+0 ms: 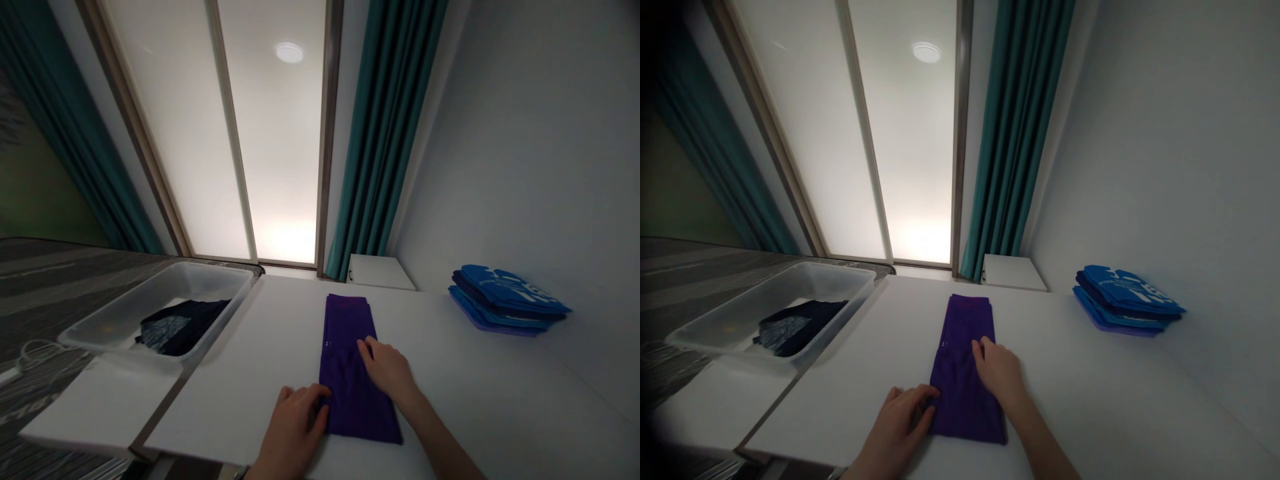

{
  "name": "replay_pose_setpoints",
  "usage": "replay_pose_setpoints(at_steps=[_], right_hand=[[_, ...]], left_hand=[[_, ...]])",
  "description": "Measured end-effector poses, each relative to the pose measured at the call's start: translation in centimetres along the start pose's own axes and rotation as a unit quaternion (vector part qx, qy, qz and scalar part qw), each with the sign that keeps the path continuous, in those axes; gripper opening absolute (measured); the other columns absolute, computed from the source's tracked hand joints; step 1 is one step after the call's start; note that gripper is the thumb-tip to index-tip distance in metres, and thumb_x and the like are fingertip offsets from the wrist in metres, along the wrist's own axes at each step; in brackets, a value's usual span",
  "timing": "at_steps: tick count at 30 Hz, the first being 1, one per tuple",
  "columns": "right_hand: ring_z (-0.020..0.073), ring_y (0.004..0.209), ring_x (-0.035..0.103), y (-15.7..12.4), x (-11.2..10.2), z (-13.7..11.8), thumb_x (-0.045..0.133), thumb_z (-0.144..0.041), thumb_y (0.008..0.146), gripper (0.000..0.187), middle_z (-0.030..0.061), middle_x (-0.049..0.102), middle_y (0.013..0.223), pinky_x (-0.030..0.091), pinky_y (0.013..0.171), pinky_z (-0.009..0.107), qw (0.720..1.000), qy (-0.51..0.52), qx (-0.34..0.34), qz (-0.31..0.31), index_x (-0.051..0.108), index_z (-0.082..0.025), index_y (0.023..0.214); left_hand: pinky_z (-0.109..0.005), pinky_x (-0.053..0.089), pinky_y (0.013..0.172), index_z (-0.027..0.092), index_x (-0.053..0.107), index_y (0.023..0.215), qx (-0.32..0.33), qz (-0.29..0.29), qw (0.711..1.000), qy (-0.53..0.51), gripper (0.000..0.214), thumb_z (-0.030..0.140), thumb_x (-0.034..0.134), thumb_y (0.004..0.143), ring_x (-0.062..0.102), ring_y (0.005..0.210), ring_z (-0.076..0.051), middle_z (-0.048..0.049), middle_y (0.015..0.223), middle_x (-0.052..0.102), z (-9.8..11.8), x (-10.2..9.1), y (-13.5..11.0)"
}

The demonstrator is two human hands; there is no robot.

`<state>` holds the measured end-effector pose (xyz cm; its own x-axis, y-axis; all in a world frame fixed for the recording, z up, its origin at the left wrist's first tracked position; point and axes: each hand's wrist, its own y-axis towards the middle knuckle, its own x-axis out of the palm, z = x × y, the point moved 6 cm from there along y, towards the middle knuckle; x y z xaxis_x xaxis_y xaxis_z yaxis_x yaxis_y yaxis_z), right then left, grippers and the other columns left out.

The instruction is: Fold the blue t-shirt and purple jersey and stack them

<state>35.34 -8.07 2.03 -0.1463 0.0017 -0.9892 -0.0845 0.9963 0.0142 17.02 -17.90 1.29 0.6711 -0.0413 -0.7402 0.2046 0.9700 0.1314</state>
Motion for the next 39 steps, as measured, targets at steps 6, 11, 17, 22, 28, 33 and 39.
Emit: replay_pose_setpoints(at_steps=[6, 11, 17, 22, 28, 33, 39], right_hand=[[0.0226, 0.079, 0.069, -0.2, 0.6, 0.3, 0.043, -0.042, 0.098, 0.027, 0.0061, 0.072, 0.082, 0.037, 0.063, 0.027, 1.0, -0.004, 0.005, 0.007, 0.061, -0.023, 0.091], [0.0207, 0.077, 0.069, 0.1, 1.0, 0.6, 0.042, -0.037, 0.099, 0.025, 0.004, 0.072, 0.081, 0.035, 0.061, 0.026, 1.0, 0.01, 0.0, 0.008, 0.06, -0.024, 0.089], [0.0198, 0.075, 0.069, -0.2, 1.1, 0.6, 0.043, -0.036, 0.099, 0.024, 0.0026, 0.071, 0.078, 0.035, 0.06, 0.026, 1.0, 0.012, -0.018, 0.021, 0.06, -0.025, 0.087], [0.0198, 0.075, 0.069, -0.3, 1.0, 0.5, 0.043, -0.038, 0.099, 0.025, 0.002, 0.072, 0.078, 0.034, 0.059, 0.026, 1.0, 0.007, -0.014, 0.017, 0.06, -0.025, 0.087], [0.0199, 0.076, 0.07, -0.2, 1.2, 0.5, 0.041, -0.037, 0.1, 0.025, 0.002, 0.073, 0.08, 0.035, 0.059, 0.025, 1.0, 0.002, -0.014, 0.024, 0.06, -0.026, 0.089], [0.0203, 0.074, 0.07, -0.3, 1.1, 0.4, 0.038, -0.036, 0.101, 0.027, 0.0028, 0.073, 0.078, 0.035, 0.059, 0.026, 0.999, -0.013, -0.018, 0.039, 0.059, -0.025, 0.089], [0.0209, 0.08, 0.07, 0.1, 0.9, 0.1, 0.04, -0.035, 0.101, 0.025, 0.0044, 0.073, 0.084, 0.036, 0.059, 0.026, 1.0, -0.028, -0.006, 0.002, 0.061, -0.024, 0.093]], left_hand=[[-0.035, 0.039, 0.081, 0.025, 0.065, 0.106, -0.001, -0.005, 1.0, -0.003, 0.026, 0.017, 0.047, 0.088, 0.065, 0.082, -0.021, -0.0024, 0.093, 0.073, 0.0, 0.0, 0.1], [-0.035, 0.039, 0.08, 0.025, 0.065, 0.106, 0.004, 0.002, 1.0, -0.005, 0.026, 0.017, 0.047, 0.088, 0.065, 0.082, -0.021, -0.0027, 0.093, 0.073, 0.2, -0.1, 0.0], [-0.035, 0.038, 0.079, 0.024, 0.065, 0.103, 0.012, -0.003, 1.0, 0.001, 0.025, 0.017, 0.047, 0.087, 0.064, 0.081, -0.021, -0.0031, 0.09, 0.072, 0.4, -0.2, -0.1], [-0.034, 0.037, 0.078, 0.025, 0.064, 0.1, 0.01, 0.005, 1.0, 0.011, 0.025, 0.014, 0.048, 0.085, 0.064, 0.078, -0.02, -0.0008, 0.086, 0.071, 0.4, -0.3, -0.1], [-0.034, 0.038, 0.078, 0.024, 0.065, 0.1, 0.009, 0.007, 1.0, 0.002, 0.024, 0.016, 0.047, 0.086, 0.064, 0.077, -0.02, -0.0017, 0.085, 0.072, 0.4, -0.3, -0.1], [-0.035, 0.037, 0.079, 0.025, 0.064, 0.102, 0.003, 0.003, 1.0, 0.003, 0.024, 0.017, 0.046, 0.087, 0.063, 0.079, -0.021, -0.0017, 0.087, 0.072, 0.2, -0.3, -0.1], [-0.034, 0.036, 0.078, 0.025, 0.063, 0.102, 0.007, 0.007, 1.0, 0.012, 0.025, 0.014, 0.046, 0.086, 0.063, 0.078, -0.02, -0.0003, 0.086, 0.071, 0.3, -0.1, -0.1]])
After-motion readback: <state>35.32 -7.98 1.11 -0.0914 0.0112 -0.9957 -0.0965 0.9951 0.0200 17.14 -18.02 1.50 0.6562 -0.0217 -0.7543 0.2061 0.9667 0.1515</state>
